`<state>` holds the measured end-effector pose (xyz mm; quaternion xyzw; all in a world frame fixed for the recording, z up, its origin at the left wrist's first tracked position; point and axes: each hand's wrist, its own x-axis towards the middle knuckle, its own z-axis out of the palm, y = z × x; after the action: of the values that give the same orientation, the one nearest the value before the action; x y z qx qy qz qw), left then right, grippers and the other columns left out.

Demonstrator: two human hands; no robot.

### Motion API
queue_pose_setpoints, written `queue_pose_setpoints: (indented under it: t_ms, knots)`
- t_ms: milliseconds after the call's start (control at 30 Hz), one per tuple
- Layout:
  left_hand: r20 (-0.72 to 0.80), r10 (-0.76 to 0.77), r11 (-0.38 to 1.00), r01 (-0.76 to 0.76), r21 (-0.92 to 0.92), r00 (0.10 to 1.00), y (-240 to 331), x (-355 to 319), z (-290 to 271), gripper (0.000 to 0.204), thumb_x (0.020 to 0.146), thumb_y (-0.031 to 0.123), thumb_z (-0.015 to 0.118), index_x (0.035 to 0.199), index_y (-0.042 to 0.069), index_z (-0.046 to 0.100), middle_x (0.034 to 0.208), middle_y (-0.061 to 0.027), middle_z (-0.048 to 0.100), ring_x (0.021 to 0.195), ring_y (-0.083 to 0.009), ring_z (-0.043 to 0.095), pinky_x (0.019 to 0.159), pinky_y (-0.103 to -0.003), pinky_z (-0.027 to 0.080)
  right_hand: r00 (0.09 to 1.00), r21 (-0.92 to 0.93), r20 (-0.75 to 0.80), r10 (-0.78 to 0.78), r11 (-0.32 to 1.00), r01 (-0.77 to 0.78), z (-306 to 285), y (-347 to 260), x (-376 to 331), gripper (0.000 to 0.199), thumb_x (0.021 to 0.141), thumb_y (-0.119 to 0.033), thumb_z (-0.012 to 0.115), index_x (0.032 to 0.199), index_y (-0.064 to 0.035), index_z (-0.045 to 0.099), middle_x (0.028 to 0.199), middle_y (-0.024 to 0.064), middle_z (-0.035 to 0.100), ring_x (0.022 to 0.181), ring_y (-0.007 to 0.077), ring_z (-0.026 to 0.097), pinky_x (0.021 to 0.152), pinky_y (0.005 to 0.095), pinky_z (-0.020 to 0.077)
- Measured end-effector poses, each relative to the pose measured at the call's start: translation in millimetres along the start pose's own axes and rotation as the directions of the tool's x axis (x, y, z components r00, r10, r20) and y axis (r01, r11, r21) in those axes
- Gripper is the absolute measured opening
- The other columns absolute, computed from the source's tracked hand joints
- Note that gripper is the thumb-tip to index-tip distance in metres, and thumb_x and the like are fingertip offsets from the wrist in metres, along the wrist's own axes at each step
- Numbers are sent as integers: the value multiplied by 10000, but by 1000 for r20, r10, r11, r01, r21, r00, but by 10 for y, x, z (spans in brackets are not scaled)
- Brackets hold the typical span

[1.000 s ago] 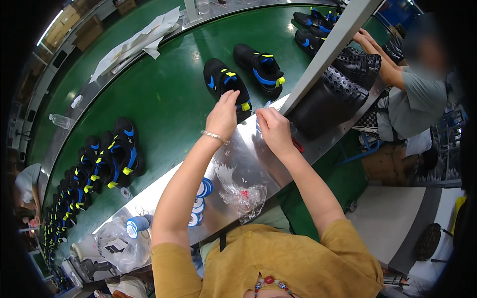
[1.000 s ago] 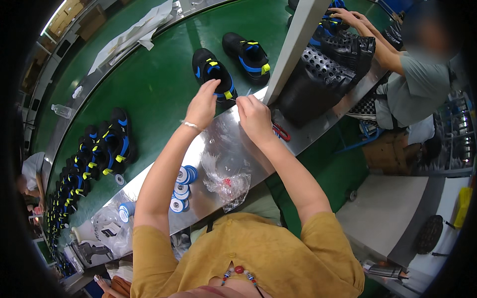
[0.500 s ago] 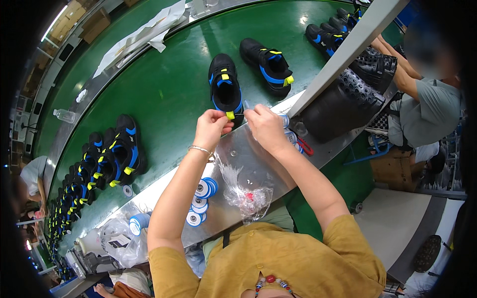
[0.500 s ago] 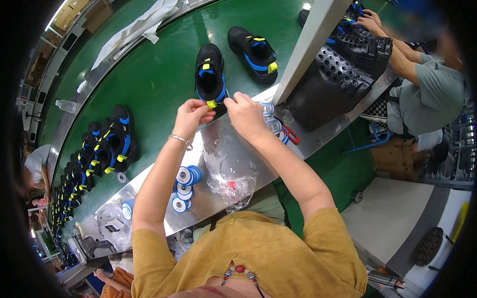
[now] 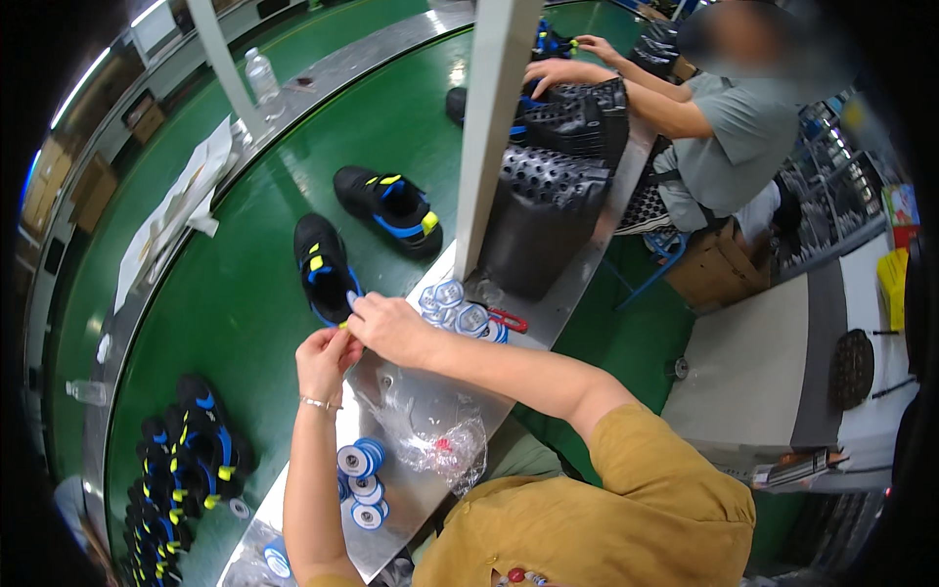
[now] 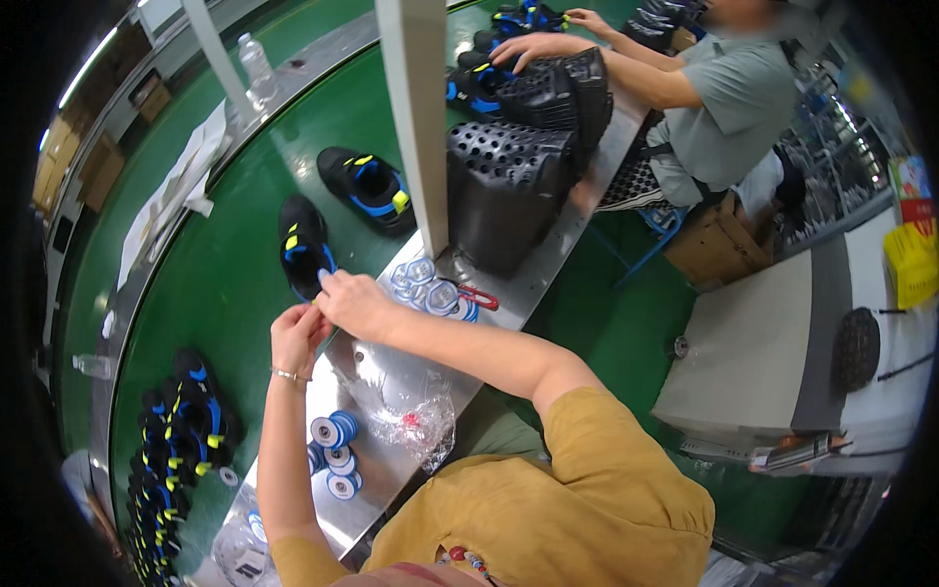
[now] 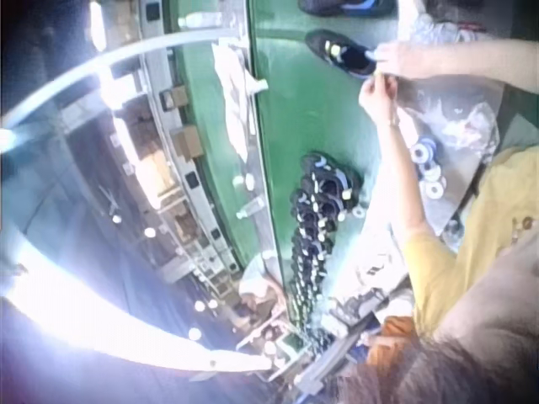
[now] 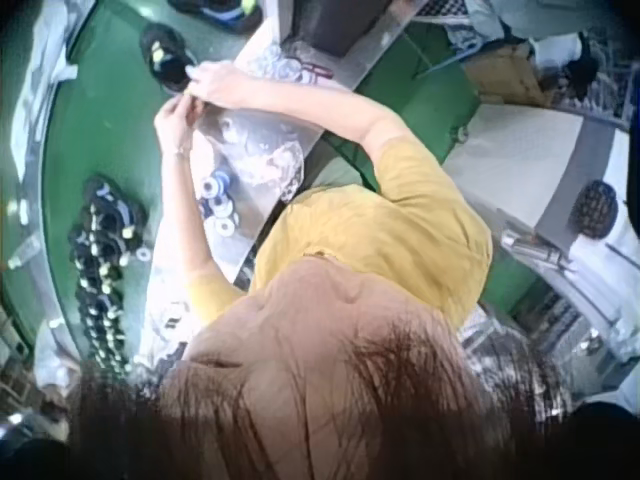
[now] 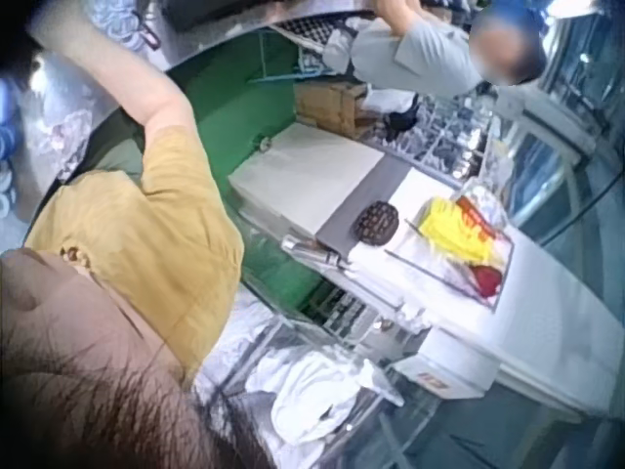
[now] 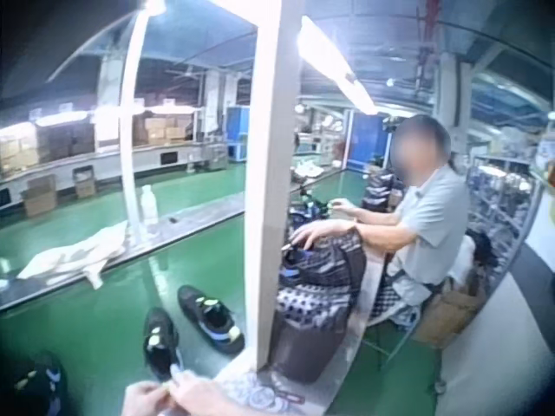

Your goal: The person attaches small blue and white circular tags to the laces of black and blue athletic shoes on a green conveyor belt. The person handles each shoe one at a time, threading the tag onto the laces and then placing the shoe back on the belt.

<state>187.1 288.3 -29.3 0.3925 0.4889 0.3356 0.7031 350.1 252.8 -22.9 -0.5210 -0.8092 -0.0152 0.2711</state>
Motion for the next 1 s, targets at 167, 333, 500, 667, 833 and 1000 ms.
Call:
queue_pose_setpoints:
  t_ms: [167,333,500,667,833,1000]
  knots:
    - [-51,33,995,-29,90,998,38,-3,-14,126,891,90,623,883,-25,571,764,-82,644,635,-132,644,499,-208,512,980,317,94,173,928,-194,-31,-6,-92,109,851,-110,541,911,-19,539,909,156,582,867,330,598,683,416,511]
    - [-86,426,804,-333,492,901,82,-114,-79,132,886,105,634,833,17,552,727,-36,606,615,-70,586,442,-179,441,967,239,142,214,940,-243,-324,-59,-52,164,791,-52,554,951,-17,546,890,164,634,828,341,643,672,432,514]
    - [28,589,691,-521,502,808,302,-213,75,129,919,100,587,850,5,535,765,-48,602,645,-77,594,440,-180,442,950,73,252,183,976,-207,-445,-14,68,102,760,-54,563,858,-31,581,854,143,623,803,339,639,659,447,504]
    - [38,464,820,-445,359,885,287,-129,99,152,933,130,579,852,26,505,726,-40,592,538,-58,528,417,-171,405,989,143,29,143,979,-145,-410,34,117,70,774,-70,561,817,-18,579,839,127,573,857,302,609,689,408,509]
    - [-27,341,888,-313,337,940,300,-149,-10,120,928,124,582,946,11,618,703,6,562,497,-29,449,405,-166,355,990,385,-103,96,921,-50,-204,74,166,105,786,-97,588,836,-16,634,833,101,535,864,260,568,723,361,488]
    - [20,302,922,-297,249,953,331,-228,-64,194,919,54,565,1086,-8,642,848,-8,625,631,-32,499,499,-155,396,969,625,-196,152,781,3,-165,14,160,120,787,-55,582,861,3,656,841,131,574,808,297,586,701,377,475]
